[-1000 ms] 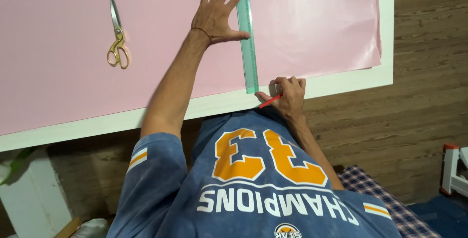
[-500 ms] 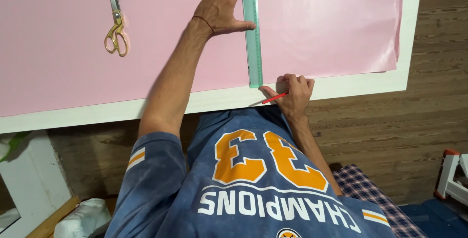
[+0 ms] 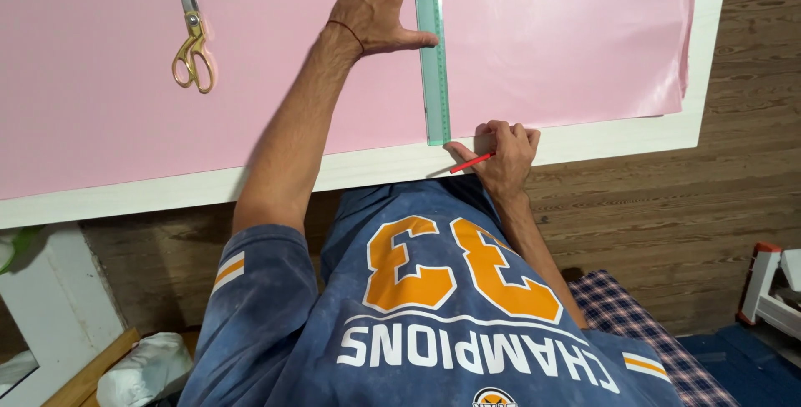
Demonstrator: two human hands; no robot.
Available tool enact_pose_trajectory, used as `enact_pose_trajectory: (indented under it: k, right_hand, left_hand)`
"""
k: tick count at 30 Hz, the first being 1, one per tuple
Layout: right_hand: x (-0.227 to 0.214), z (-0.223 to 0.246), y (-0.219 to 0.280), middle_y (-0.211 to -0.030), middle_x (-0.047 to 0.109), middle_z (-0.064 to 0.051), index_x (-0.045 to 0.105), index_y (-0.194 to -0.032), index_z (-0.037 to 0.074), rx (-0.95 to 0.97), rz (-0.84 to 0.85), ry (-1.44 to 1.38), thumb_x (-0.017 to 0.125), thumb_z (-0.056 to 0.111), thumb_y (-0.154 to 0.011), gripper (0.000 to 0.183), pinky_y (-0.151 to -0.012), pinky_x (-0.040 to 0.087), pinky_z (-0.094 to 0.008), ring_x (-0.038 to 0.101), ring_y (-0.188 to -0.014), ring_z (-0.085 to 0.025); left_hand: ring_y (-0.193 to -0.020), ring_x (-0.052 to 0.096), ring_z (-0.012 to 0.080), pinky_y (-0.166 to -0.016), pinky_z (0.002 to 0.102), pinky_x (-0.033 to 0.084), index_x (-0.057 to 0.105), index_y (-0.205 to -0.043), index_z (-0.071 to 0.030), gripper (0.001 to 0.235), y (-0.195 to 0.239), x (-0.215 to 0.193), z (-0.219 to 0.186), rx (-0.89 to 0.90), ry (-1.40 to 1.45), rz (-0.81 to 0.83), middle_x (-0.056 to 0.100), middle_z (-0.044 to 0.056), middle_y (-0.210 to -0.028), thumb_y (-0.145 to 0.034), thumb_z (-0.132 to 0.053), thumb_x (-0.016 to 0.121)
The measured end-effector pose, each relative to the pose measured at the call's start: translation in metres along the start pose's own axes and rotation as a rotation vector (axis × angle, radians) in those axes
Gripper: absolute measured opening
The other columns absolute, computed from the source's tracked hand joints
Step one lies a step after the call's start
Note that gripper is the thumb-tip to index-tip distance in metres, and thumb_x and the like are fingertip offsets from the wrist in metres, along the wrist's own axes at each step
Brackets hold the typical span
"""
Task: Measure and mark a roll of pink synthetic leather on a cutting table.
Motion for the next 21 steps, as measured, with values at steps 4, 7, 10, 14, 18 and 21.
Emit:
enact_pose_trajectory:
  k: [4, 7, 10, 14, 18, 21]
  right_hand:
    - [0.001, -0.006, 0.005, -0.081, 0.072, -0.004, 0.071, -0.099, 0.004, -0.014, 0.008, 0.000, 0.094, 0.062, -0.071, 0.068, -0.088, 0.042, -0.040, 0.054, -0.072, -0.017]
    - [-0.003, -0.015, 0.011, -0.091, 0.073, -0.009, 0.066, -0.107, 0.000, 0.048, 0.018, -0.213, 0.095, 0.039, -0.075, 0.058, -0.087, 0.045, -0.038, 0.062, -0.081, -0.022]
    - [-0.011, -0.026, 0.017, -0.095, 0.057, -0.007, 0.062, -0.111, 0.004, 0.233, -0.005, -0.433, 0.062, 0.018, -0.108, 0.014, -0.067, 0.045, -0.033, 0.047, -0.089, -0.020]
    - [-0.022, -0.041, -0.012, -0.101, 0.055, -0.012, 0.058, -0.114, 0.003, 0.275, -0.158, -0.586, 0.026, 0.035, -0.112, 0.045, -0.086, 0.050, -0.037, 0.053, -0.094, -0.022]
    - [-0.026, -0.048, -0.045, -0.085, 0.045, -0.001, 0.051, -0.111, 0.011, 0.304, -0.152, -0.714, 0.020, 0.081, -0.102, 0.078, -0.070, 0.049, -0.035, 0.049, -0.078, -0.016]
    - [-0.037, -0.027, -0.079, -0.087, 0.046, -0.004, 0.042, -0.110, 0.008, 0.437, -0.159, -0.902, 0.046, 0.031, -0.113, 0.024, -0.043, 0.045, -0.026, 0.051, -0.052, -0.012]
  left_hand:
    - [-0.143, 0.051, 0.0350, -0.121, 0.063, 0.018, 0.040, -0.160, -0.006, 0.126, 0.001, -0.003, -0.002, 0.011, 0.024, -0.037, 0.053, 0.020, -0.157, -0.078, -0.091, 0.084]
    - [-0.153, 0.038, 0.0337, -0.125, 0.061, 0.009, 0.033, -0.164, -0.008, 0.133, 0.000, -0.005, -0.002, -0.012, 0.039, -0.004, 0.043, 0.021, -0.166, -0.074, -0.093, 0.084]
    - [-0.157, 0.027, 0.0270, -0.126, 0.056, -0.001, 0.041, -0.163, -0.005, 0.129, 0.001, -0.008, -0.003, -0.025, 0.034, -0.001, 0.035, 0.018, -0.170, -0.076, -0.093, 0.078]
    - [-0.159, 0.025, 0.0235, -0.129, 0.051, -0.002, 0.038, -0.164, -0.009, 0.130, -0.004, -0.010, -0.002, 0.008, -0.080, -0.011, 0.032, 0.014, -0.172, -0.076, -0.103, 0.059]
    - [-0.158, 0.027, 0.0220, -0.130, 0.052, 0.000, 0.042, -0.162, -0.009, 0.130, -0.003, -0.009, 0.000, -0.003, -0.062, -0.027, 0.036, 0.013, -0.171, -0.071, -0.097, 0.071]
    - [-0.159, 0.026, 0.0242, -0.130, 0.055, 0.002, 0.037, -0.163, -0.010, 0.129, -0.003, -0.009, -0.001, -0.010, -0.087, 0.014, 0.030, 0.013, -0.172, -0.074, -0.101, 0.059]
Point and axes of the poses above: each hand's wrist, its own y-axis away from the middle knuckle, its own x-axis out of the palm, z = x × y, the point moved 5 cm from there along -y, towards the middle knuckle
